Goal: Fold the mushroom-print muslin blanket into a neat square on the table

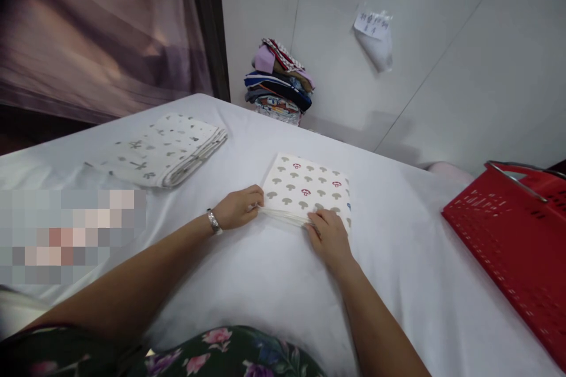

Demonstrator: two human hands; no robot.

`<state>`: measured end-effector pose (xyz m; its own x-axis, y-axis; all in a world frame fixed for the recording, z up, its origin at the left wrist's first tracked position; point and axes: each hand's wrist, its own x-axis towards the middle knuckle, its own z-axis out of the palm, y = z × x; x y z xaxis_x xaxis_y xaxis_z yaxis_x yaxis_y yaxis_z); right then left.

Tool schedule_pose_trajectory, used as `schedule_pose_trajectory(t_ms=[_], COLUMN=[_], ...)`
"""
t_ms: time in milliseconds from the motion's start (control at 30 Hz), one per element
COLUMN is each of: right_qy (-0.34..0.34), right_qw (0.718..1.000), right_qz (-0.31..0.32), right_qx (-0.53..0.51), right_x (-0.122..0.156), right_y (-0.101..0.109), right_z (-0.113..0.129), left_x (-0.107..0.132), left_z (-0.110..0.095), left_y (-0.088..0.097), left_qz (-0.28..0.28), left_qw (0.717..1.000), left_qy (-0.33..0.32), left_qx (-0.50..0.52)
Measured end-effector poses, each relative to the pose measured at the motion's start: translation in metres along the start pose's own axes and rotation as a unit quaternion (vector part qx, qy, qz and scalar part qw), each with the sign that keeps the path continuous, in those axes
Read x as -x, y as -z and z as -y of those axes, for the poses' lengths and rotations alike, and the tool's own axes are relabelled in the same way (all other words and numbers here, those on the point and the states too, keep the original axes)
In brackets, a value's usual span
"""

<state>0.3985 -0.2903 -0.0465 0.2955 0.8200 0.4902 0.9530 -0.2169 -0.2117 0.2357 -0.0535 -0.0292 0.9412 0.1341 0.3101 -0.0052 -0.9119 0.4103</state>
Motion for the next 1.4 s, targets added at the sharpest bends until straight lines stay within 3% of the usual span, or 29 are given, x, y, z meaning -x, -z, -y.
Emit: schedule_pose_trajectory(t_ms=[267, 467, 633, 833, 933, 1033, 1167, 1267, 1400], right_qy=[0.002, 0.005, 0.002, -0.009, -0.022, -0.028, -0.036, -0.068, -0.121], right_qw=[1.0, 1.0, 1.0, 1.0, 1.0, 1.0, 0.999, 0.995, 0.988], right_qz=[0.008, -0.007, 0.005, 0.004, 0.008, 0.01, 0.019, 0.033, 0.02], right_qx=[0.009, 0.013, 0.016, 0.013, 0.012, 0.002, -0.017, -0.066, -0.098], right_x=[0.0, -0.001, -0.003, -0.005, -0.006, -0.006, -0.005, -0.01, -0.023], right_y=[-0.001, -0.002, -0.003, -0.003, -0.004, -0.005, -0.005, 0.003, 0.021], right_z=[0.0, 0.001, 0.005, 0.007, 0.008, 0.008, 0.011, 0.011, -0.003], left_x=[-0.001, -0.003, -0.003, 0.0, -0.003, -0.01, -0.014, -0.013, -0.01], left_z=[-0.001, 0.005, 0.013, 0.009, 0.003, -0.005, -0.009, -0.003, 0.005], left_y=[-0.004, -0.003, -0.007, -0.001, 0.0, -0.01, -0.035, -0.049, -0.053], left_qz=[0.026, -0.053, -0.002, -0.007, -0.058, -0.132, -0.069, -0.029, -0.03], left_qw=[0.997, 0.991, 0.994, 0.997, 0.996, 0.986, 0.982, 0.982, 0.981], left_qy=[0.017, -0.019, 0.011, 0.038, 0.021, -0.038, -0.104, -0.096, -0.094], left_qx=[-0.073, -0.122, -0.105, -0.07, -0.071, -0.099, -0.144, -0.162, -0.166])
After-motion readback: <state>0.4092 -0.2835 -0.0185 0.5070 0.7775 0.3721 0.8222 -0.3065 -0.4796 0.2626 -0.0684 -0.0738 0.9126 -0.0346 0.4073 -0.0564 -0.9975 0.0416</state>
